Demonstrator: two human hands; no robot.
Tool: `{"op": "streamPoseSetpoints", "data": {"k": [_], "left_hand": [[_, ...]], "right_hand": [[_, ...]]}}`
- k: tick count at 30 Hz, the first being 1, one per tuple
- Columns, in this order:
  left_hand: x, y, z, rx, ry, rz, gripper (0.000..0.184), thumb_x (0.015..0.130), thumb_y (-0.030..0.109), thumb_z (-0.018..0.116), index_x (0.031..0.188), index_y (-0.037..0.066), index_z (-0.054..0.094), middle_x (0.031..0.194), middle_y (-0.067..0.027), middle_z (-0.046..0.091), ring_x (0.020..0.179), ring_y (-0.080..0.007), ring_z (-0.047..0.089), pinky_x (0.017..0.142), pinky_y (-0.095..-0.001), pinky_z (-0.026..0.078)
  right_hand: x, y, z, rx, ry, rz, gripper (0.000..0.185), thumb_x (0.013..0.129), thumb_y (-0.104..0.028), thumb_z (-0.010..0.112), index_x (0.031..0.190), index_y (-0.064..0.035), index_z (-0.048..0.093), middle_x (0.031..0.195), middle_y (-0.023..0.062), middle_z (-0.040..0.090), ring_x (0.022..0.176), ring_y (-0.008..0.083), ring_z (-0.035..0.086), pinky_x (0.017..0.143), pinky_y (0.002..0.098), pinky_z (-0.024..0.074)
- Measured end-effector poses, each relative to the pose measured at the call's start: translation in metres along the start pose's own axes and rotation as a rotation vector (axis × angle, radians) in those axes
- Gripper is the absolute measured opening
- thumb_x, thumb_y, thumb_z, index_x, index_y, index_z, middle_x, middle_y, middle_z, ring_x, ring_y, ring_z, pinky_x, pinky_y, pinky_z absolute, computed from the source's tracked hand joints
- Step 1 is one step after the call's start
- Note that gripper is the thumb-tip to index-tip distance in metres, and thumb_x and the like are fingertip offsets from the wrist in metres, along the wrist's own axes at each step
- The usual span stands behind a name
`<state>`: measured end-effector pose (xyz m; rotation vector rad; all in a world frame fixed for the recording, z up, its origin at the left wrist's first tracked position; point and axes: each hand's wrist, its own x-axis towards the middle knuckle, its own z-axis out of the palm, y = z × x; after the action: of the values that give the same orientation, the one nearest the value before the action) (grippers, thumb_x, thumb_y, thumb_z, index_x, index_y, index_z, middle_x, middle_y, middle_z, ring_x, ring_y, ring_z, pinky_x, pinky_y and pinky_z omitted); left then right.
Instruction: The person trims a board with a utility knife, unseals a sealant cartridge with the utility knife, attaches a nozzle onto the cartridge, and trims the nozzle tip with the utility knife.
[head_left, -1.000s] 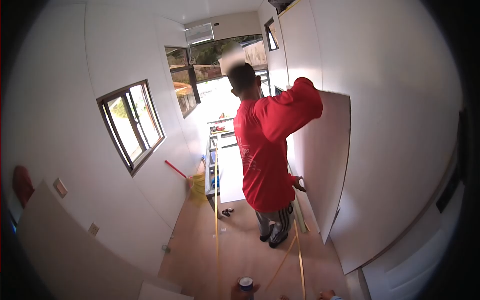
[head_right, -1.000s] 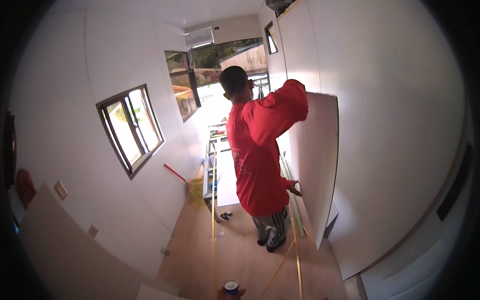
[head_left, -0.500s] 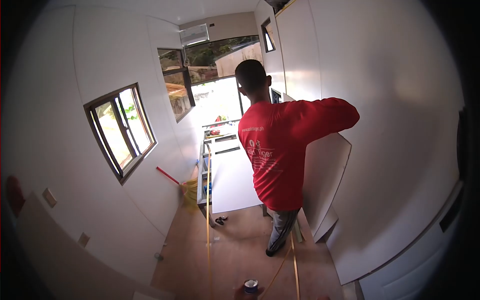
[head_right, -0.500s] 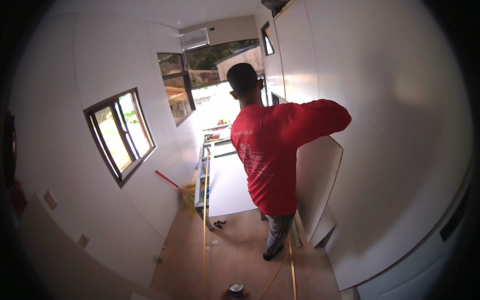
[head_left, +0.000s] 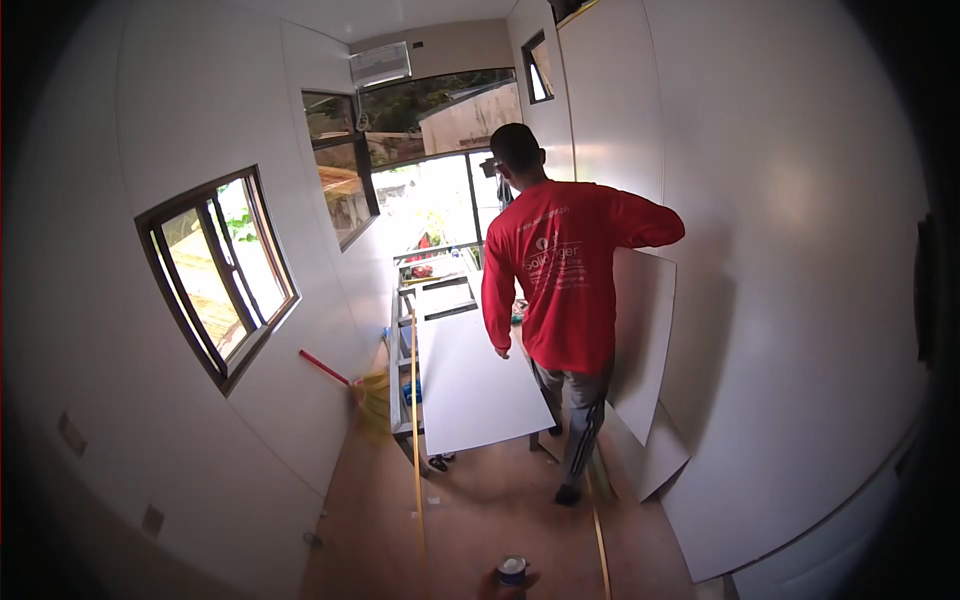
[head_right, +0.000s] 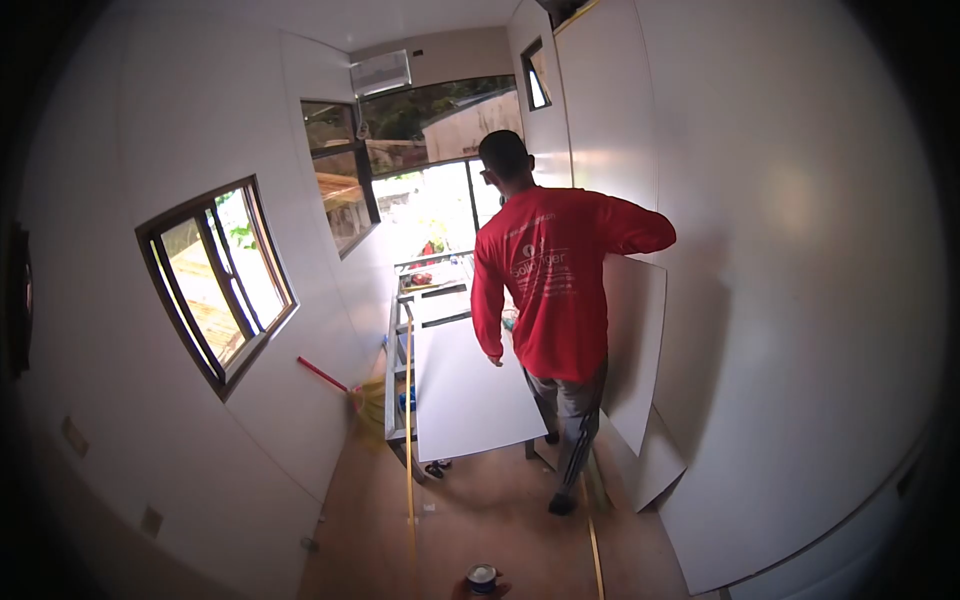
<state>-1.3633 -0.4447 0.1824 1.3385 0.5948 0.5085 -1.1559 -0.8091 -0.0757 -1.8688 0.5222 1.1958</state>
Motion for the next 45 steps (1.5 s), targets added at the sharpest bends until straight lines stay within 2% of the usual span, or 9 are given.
{"op": "streamPoseSetpoints", "data": {"k": [8, 14, 18, 27, 29, 32, 37, 41, 45], "left_hand": [[0.094, 0.021, -0.074, -0.189, -0.075, 0.021, 0.038, 0.088, 0.015, 0.086, 0.121, 0.002, 0.072, 0.100, -0.0039, 0.075, 0.092, -0.0140, 0.070, 0.080, -0.0316, 0.059], [0.156, 0.005, -0.105, -0.064, -0.054, -0.129, 0.045, 0.090, 0.012, 0.082, 0.132, 0.002, 0.066, 0.109, -0.0060, 0.074, 0.092, -0.0183, 0.072, 0.082, -0.0363, 0.062], [0.195, 0.000, -0.094, -0.133, 0.046, -0.137, 0.028, 0.086, 0.015, 0.086, 0.104, 0.002, 0.068, 0.085, -0.0029, 0.071, 0.077, -0.0123, 0.069, 0.069, -0.0302, 0.057], [0.327, 0.002, -0.038, -0.247, 0.125, -0.261, 0.024, 0.088, 0.008, 0.076, 0.105, 0.002, 0.059, 0.080, -0.0089, 0.067, 0.067, -0.0191, 0.069, 0.062, -0.0336, 0.058], [0.371, -0.007, -0.022, -0.247, 0.147, -0.291, 0.023, 0.089, 0.007, 0.075, 0.105, 0.002, 0.058, 0.079, -0.0098, 0.067, 0.066, -0.0198, 0.069, 0.061, -0.0340, 0.057], [0.440, -0.010, 0.009, -0.201, 0.166, -0.333, 0.022, 0.090, 0.008, 0.074, 0.104, 0.003, 0.057, 0.079, -0.0094, 0.066, 0.066, -0.0200, 0.069, 0.061, -0.0335, 0.057], [0.533, -0.005, 0.049, -0.148, 0.153, -0.426, 0.024, 0.090, 0.013, 0.076, 0.105, 0.003, 0.060, 0.080, -0.0093, 0.067, 0.066, -0.0189, 0.068, 0.060, -0.0329, 0.057], [0.586, 0.007, 0.070, -0.033, 0.134, -0.560, 0.026, 0.089, 0.019, 0.079, 0.104, 0.004, 0.065, 0.080, -0.0078, 0.068, 0.064, -0.0172, 0.068, 0.060, -0.0316, 0.057], [0.631, -0.011, 0.079, 0.098, 0.110, -0.588, 0.025, 0.087, 0.022, 0.082, 0.098, 0.006, 0.066, 0.076, -0.0053, 0.067, 0.062, -0.0146, 0.066, 0.058, -0.0302, 0.055]], "right_hand": [[0.016, -0.070, 0.047, -0.026, 0.027, 0.010, 0.034, 0.106, -0.033, 0.050, 0.104, -0.0064, 0.071, 0.092, 0.0135, 0.071, 0.083, 0.0348, 0.070, 0.068, 0.0528, 0.0551], [0.040, -0.083, 0.054, -0.060, 0.044, 0.048, 0.038, 0.107, -0.036, 0.049, 0.107, -0.0053, 0.071, 0.096, 0.0141, 0.072, 0.086, 0.0356, 0.071, 0.071, 0.0532, 0.0563], [0.057, -0.069, 0.041, -0.140, 0.031, 0.099, 0.040, 0.108, -0.037, 0.048, 0.108, -0.0046, 0.071, 0.099, 0.0145, 0.073, 0.088, 0.0361, 0.072, 0.073, 0.0534, 0.0572], [0.168, -0.098, -0.001, -0.348, -0.050, 0.182, 0.046, 0.110, -0.041, 0.046, 0.112, -0.0031, 0.072, 0.105, 0.0154, 0.076, 0.094, 0.0373, 0.074, 0.078, 0.0540, 0.0591], [0.178, -0.160, -0.007, -0.131, -0.009, 0.216, 0.049, 0.110, -0.043, 0.046, 0.124, -0.0019, 0.068, 0.121, 0.0157, 0.072, 0.105, 0.0380, 0.072, 0.087, 0.0557, 0.0582], [0.214, -0.253, -0.031, -0.146, -0.094, 0.087, 0.052, 0.105, -0.048, 0.056, 0.134, -0.0062, 0.063, 0.110, 0.0143, 0.071, 0.086, 0.0304, 0.070, 0.072, 0.0468, 0.0598], [0.277, -0.413, -0.060, -0.081, -0.094, -0.040, 0.039, 0.106, -0.041, 0.058, 0.116, -0.0038, 0.063, 0.097, 0.0109, 0.071, 0.075, 0.0220, 0.069, 0.057, 0.0395, 0.0573], [0.264, -0.573, -0.055, -0.192, -0.029, -0.210, 0.032, 0.105, -0.035, 0.059, 0.116, -0.0052, 0.064, 0.090, 0.0064, 0.070, 0.070, 0.0150, 0.064, 0.054, 0.0327, 0.0528], [0.250, -0.674, -0.028, -0.086, 0.006, -0.322, 0.033, 0.105, -0.035, 0.060, 0.115, -0.0041, 0.066, 0.090, 0.0053, 0.072, 0.072, 0.0137, 0.066, 0.056, 0.0322, 0.0540]]}}
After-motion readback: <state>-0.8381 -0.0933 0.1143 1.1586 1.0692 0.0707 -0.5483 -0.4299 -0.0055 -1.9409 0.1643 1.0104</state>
